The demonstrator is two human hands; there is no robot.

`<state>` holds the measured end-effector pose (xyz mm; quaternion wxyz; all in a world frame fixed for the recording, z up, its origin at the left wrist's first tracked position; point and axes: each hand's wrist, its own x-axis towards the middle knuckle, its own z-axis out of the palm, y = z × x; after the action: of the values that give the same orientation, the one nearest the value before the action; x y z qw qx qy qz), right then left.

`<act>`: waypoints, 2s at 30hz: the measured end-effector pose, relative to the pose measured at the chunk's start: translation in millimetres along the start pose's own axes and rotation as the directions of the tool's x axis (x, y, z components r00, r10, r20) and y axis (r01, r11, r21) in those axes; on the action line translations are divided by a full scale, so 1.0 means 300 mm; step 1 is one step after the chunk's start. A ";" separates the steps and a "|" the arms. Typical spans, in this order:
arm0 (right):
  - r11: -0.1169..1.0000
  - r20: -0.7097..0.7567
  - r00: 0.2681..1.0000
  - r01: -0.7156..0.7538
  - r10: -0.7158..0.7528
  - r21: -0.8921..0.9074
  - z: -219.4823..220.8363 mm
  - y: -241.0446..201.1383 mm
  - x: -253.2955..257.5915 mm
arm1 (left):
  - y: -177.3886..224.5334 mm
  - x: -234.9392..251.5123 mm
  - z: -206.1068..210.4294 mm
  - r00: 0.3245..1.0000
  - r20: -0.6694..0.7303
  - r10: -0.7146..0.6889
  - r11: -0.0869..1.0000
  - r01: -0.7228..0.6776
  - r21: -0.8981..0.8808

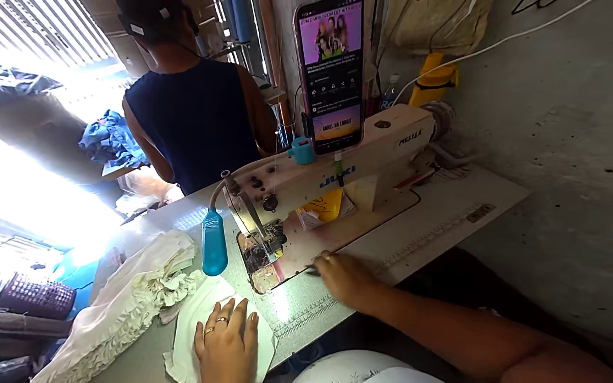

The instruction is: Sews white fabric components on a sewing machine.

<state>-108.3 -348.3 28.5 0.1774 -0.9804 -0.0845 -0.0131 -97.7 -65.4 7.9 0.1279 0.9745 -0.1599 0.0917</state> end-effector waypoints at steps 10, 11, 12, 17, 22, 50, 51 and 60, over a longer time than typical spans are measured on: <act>0.991 0.378 0.918 0.090 -0.120 0.097 0.045 -0.288 0.170 | -0.008 0.085 0.042 0.991 -0.126 0.053 0.996 -0.061 -0.061; 0.990 0.370 0.919 0.113 -0.135 0.082 0.052 -0.295 0.178 | -0.010 0.082 0.049 0.989 -0.141 0.051 0.996 -0.062 -0.071; 0.989 0.367 0.919 0.129 -0.144 0.066 0.055 -0.302 0.185 | -0.011 0.079 0.052 0.988 -0.147 0.051 0.995 -0.063 -0.077; 0.984 0.278 0.945 0.179 -0.172 -0.002 0.046 -0.334 0.166 | -0.015 0.078 0.056 0.987 -0.156 0.046 0.995 -0.058 -0.076; 0.972 0.069 0.974 0.222 -0.217 -0.076 0.106 -0.318 0.143 | -0.020 0.079 0.063 0.985 -0.165 0.046 0.993 -0.063 -0.097; 0.987 0.077 0.986 0.146 -0.151 0.065 0.094 -0.319 0.142 | -0.017 0.080 0.035 0.992 -0.115 0.056 0.993 -0.068 -0.099; 0.991 0.097 0.989 0.099 -0.108 0.095 0.085 -0.306 0.142 | -0.013 0.076 0.024 0.995 -0.089 0.043 0.993 -0.053 -0.109; 0.956 -0.281 0.915 0.291 -0.290 -0.039 0.211 -0.275 0.146 | -0.020 0.066 0.039 0.998 -0.061 -0.011 0.985 0.000 -0.173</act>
<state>-79.4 -243.0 0.2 0.1854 -0.9446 -0.2027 -0.1796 -75.7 -68.8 -0.2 0.2169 0.9569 -0.1604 0.1071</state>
